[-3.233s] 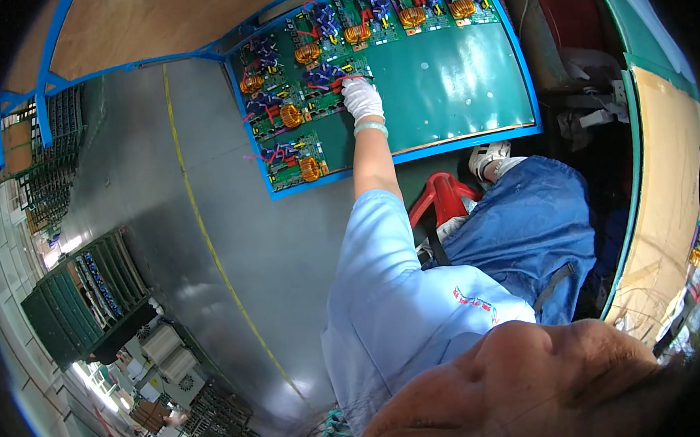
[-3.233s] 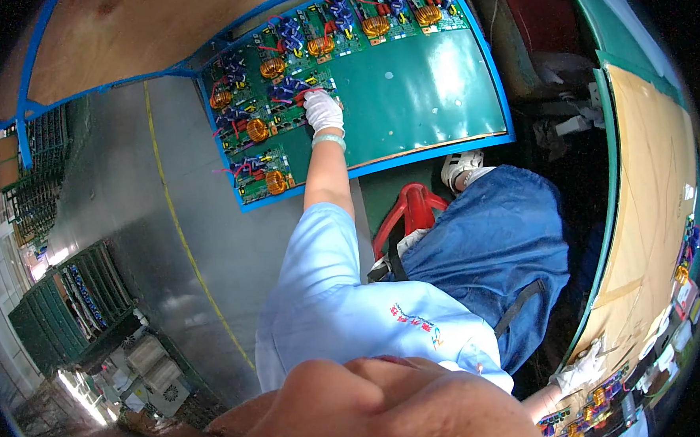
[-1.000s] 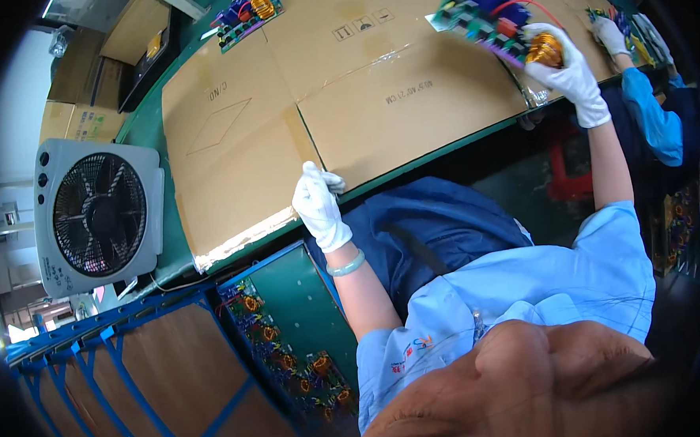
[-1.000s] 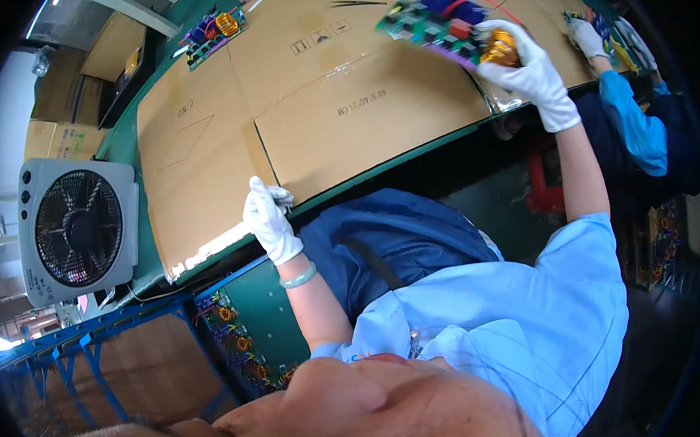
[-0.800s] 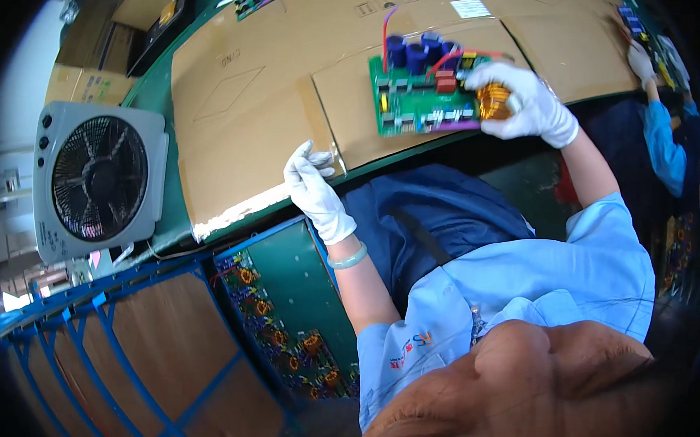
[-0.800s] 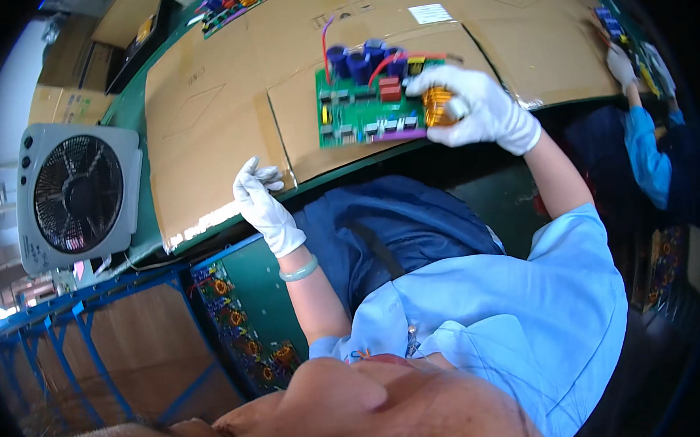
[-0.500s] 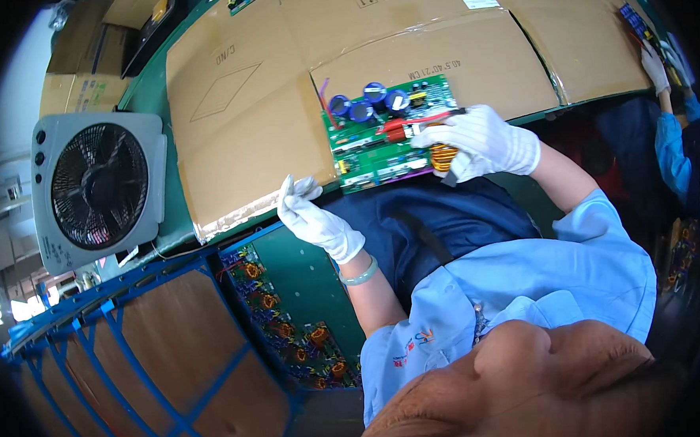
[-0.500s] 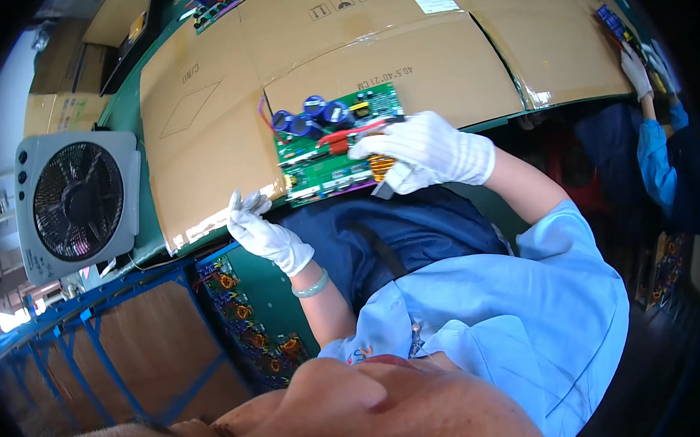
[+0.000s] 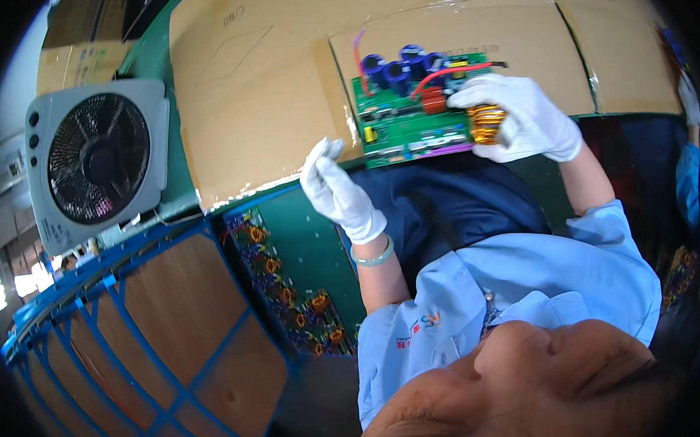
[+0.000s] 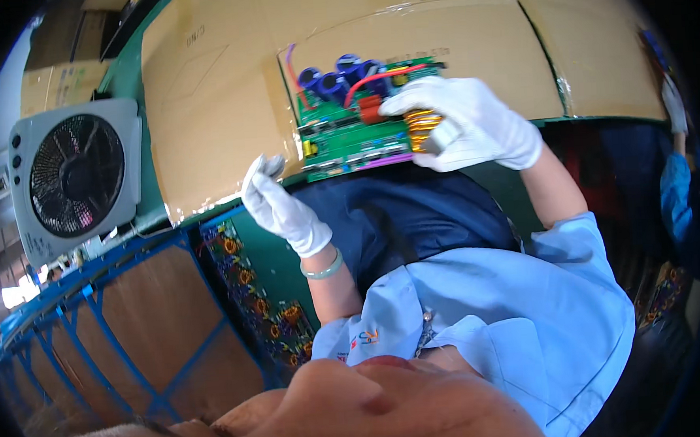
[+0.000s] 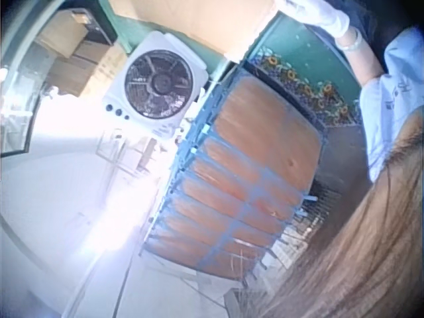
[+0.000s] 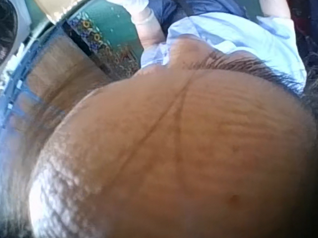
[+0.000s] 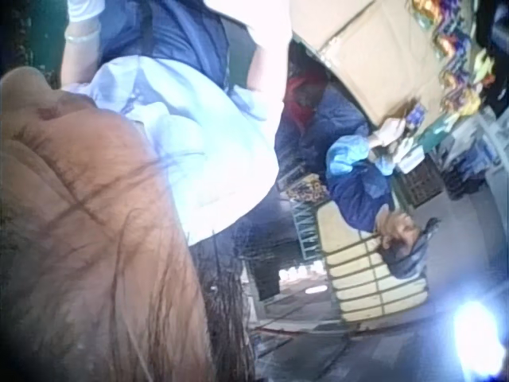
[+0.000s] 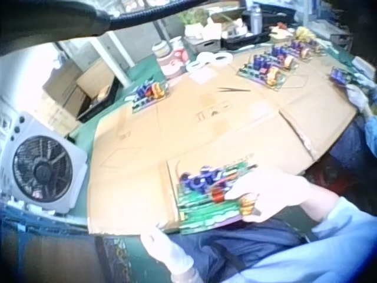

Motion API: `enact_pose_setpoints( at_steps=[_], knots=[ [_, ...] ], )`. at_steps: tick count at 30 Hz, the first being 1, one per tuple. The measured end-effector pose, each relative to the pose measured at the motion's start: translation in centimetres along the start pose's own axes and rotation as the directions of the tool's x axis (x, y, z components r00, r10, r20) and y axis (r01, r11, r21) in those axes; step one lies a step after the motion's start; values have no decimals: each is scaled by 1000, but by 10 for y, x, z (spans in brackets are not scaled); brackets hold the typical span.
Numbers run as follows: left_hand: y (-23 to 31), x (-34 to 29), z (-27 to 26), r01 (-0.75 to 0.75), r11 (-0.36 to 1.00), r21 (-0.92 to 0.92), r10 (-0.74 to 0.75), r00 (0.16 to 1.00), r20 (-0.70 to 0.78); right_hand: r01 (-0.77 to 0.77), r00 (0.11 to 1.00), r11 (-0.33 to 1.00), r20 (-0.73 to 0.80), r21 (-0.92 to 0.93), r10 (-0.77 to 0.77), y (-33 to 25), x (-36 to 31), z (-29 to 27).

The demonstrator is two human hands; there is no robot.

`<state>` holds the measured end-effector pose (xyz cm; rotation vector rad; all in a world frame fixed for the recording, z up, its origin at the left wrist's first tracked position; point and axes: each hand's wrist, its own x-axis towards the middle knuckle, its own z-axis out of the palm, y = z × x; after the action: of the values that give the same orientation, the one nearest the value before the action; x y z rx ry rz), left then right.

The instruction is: The person assembles electronic circuit boards by applying white adhesive to specific points on the green PCBs and placing them into a blue storage rack. They also handle fully populated boards with large copper coils and capacitors, using a small tool to adjust components before placing them into the rack.

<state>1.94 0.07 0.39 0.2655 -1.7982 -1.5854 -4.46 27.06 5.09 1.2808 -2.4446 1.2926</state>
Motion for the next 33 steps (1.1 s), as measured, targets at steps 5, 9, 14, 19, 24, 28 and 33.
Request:
enact_pose_setpoints(
  at_steps=[5,9,14,19,24,28,33],
  knots=[
    [0,9,4,37,996,-76,-29,993,114,-165,986,955,73,246,151,11,-9,-27],
    [8,36,11,57,994,95,-82,953,290,-168,983,963,116,211,146,24,-2,-52],
    [13,66,39,-45,988,146,-41,843,536,-215,967,947,188,238,172,30,2,-60],
    [25,86,73,-182,962,201,-52,605,795,-270,958,914,178,302,224,26,7,-59],
    [20,90,85,-208,962,175,-42,521,852,-259,958,925,199,277,208,28,6,-62],
    [14,85,86,-78,979,186,-125,490,863,-228,966,936,179,269,184,31,2,-61],
    [23,83,87,-97,974,205,-136,474,870,-161,978,958,168,238,122,33,3,-61]
  ],
)
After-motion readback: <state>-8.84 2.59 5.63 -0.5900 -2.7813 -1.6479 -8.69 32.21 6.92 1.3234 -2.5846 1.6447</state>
